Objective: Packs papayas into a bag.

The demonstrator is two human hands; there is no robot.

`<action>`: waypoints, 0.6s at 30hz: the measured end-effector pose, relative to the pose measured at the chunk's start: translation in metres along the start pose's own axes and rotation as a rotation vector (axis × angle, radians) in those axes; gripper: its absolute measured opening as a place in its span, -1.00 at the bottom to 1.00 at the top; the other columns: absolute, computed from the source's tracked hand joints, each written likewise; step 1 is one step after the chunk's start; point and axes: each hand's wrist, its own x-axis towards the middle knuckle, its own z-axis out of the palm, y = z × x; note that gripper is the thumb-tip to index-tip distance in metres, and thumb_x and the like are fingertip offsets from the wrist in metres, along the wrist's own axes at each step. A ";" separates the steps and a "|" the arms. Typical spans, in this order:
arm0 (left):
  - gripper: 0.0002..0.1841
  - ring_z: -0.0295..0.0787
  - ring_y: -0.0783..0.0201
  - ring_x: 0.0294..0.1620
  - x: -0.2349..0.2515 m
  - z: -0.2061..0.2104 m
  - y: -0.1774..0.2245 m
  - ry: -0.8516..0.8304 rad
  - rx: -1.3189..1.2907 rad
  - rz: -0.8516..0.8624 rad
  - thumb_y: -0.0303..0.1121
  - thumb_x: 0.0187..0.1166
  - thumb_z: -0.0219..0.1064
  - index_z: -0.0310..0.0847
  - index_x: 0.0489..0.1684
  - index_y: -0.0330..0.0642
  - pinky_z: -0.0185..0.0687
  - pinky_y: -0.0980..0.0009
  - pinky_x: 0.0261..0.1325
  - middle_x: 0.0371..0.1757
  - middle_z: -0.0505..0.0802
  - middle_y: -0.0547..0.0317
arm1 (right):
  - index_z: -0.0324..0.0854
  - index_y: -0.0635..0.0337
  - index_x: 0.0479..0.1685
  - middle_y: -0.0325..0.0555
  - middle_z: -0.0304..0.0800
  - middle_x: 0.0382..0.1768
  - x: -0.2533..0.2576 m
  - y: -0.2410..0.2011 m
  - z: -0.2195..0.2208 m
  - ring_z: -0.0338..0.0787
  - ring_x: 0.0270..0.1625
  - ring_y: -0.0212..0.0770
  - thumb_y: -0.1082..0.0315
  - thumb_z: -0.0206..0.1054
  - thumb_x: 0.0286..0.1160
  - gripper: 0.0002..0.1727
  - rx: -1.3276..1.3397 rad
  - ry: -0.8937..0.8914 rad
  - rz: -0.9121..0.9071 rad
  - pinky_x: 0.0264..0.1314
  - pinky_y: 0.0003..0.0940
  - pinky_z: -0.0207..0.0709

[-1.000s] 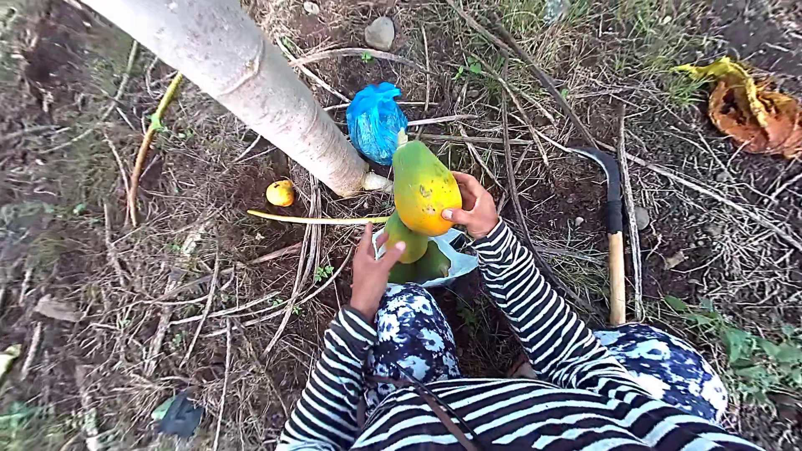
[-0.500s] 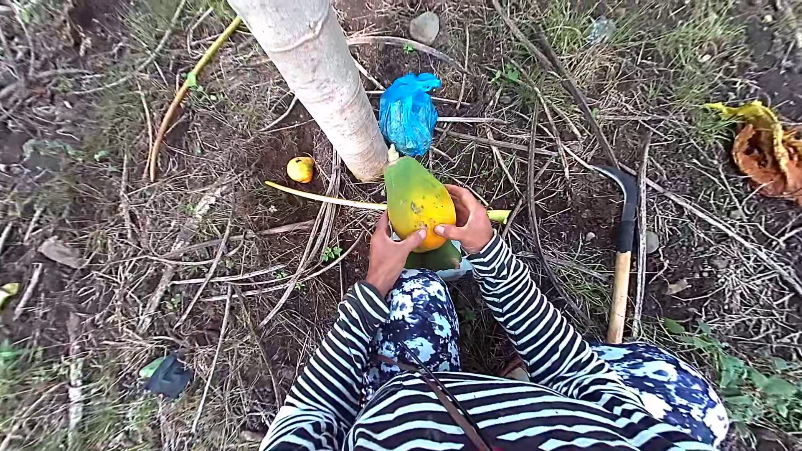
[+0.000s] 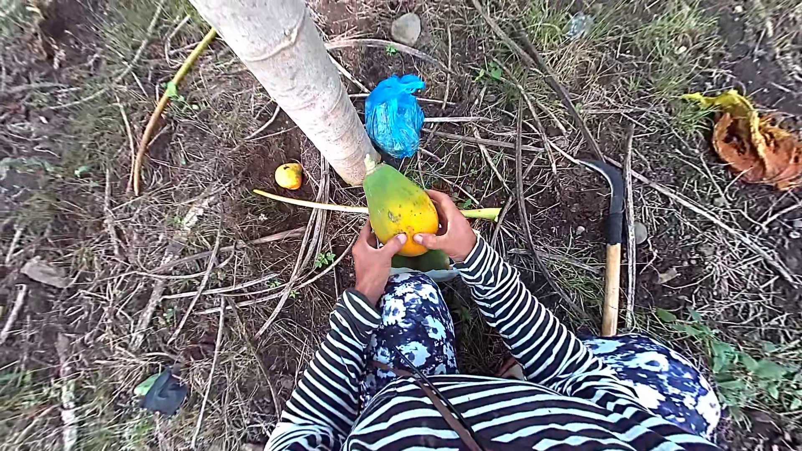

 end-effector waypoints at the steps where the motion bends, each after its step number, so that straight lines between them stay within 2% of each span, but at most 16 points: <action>1: -0.30 0.63 0.48 -0.39 0.000 0.000 0.000 -0.003 0.006 -0.001 -0.42 0.43 0.52 0.37 0.65 -0.06 0.44 0.56 -0.47 0.10 0.85 0.11 | 0.12 0.38 0.72 0.31 0.55 0.45 0.001 0.000 0.000 0.72 0.35 0.03 0.13 0.69 -0.24 0.26 -0.029 -0.008 -0.002 0.32 -0.08 0.68; 8: -0.30 0.64 0.44 -0.43 0.002 0.003 -0.001 0.003 -0.002 -0.021 -0.42 0.42 0.55 0.39 0.63 -0.06 0.48 0.52 -0.48 0.01 0.86 0.07 | 0.22 0.36 0.69 0.28 0.63 0.40 0.001 0.006 0.001 0.73 0.34 0.03 0.10 0.70 -0.23 0.21 -0.075 0.051 -0.001 0.35 -0.05 0.66; 11: -0.31 0.66 0.43 -0.38 0.001 0.002 -0.001 0.009 0.011 -0.026 -0.31 0.48 0.53 0.38 0.66 -0.06 0.53 0.49 -0.41 0.07 0.86 0.06 | 0.26 0.38 0.66 0.26 0.66 0.36 0.003 0.011 0.001 0.76 0.29 -0.02 0.16 0.68 -0.22 0.16 -0.010 0.080 0.031 0.33 -0.07 0.66; 12: -0.38 0.59 0.49 -0.44 0.001 0.002 -0.002 0.014 -0.009 -0.005 -0.24 0.56 0.47 0.41 0.64 -0.06 0.47 0.55 -0.44 0.05 0.86 0.11 | 0.28 0.38 0.64 0.23 0.70 0.33 0.003 0.012 -0.002 0.78 0.25 -0.07 0.19 0.64 -0.17 0.11 0.061 0.089 0.058 0.30 -0.12 0.68; 14: -0.52 0.36 0.60 -0.60 0.004 0.001 -0.006 0.011 -0.087 0.051 -0.08 0.76 0.19 0.50 0.57 -0.08 0.29 0.66 -0.54 -0.02 0.83 0.28 | 0.32 0.28 0.59 0.05 0.75 0.20 0.005 0.016 -0.010 0.81 0.09 -0.21 0.13 0.50 0.04 -0.07 0.309 0.109 0.121 0.11 -0.22 0.74; 15: -0.53 0.29 0.64 -0.66 0.007 0.002 -0.007 -0.002 -0.128 0.065 -0.03 0.81 0.07 0.54 0.52 -0.08 0.22 0.69 -0.59 -0.02 0.85 0.34 | 0.39 0.18 0.50 -0.07 0.79 0.08 0.007 0.021 -0.014 0.84 0.00 -0.26 0.03 0.47 0.12 -0.17 0.477 0.114 0.129 0.00 -0.24 0.78; 16: -0.50 0.24 0.65 -0.70 0.008 0.001 -0.008 -0.027 -0.154 0.061 0.02 0.84 -0.02 0.53 0.51 -0.07 0.17 0.70 -0.63 0.04 0.87 0.36 | 0.51 0.07 0.32 -0.14 0.86 -0.04 0.008 0.026 -0.017 0.88 -0.07 -0.26 -0.10 0.51 0.12 -0.27 0.667 0.115 0.128 -0.07 -0.24 0.82; 17: -0.48 0.20 0.65 -0.73 0.009 0.001 -0.009 -0.049 -0.165 0.052 0.04 0.85 -0.06 0.49 0.54 -0.06 0.14 0.69 -0.64 0.09 0.88 0.35 | 0.61 -0.01 0.16 -0.17 0.90 -0.12 0.008 0.030 -0.019 0.90 -0.09 -0.24 -0.20 0.55 0.10 -0.34 0.832 0.100 0.135 -0.09 -0.19 0.83; 18: -0.47 0.18 0.65 -0.73 0.009 0.001 -0.008 -0.067 -0.164 0.043 0.05 0.85 -0.06 0.45 0.59 -0.05 0.13 0.68 -0.65 0.12 0.88 0.34 | 0.65 -0.05 0.08 -0.15 0.91 -0.14 0.007 0.032 -0.020 0.91 -0.08 -0.19 -0.27 0.53 0.12 -0.37 0.954 0.073 0.148 -0.08 -0.13 0.83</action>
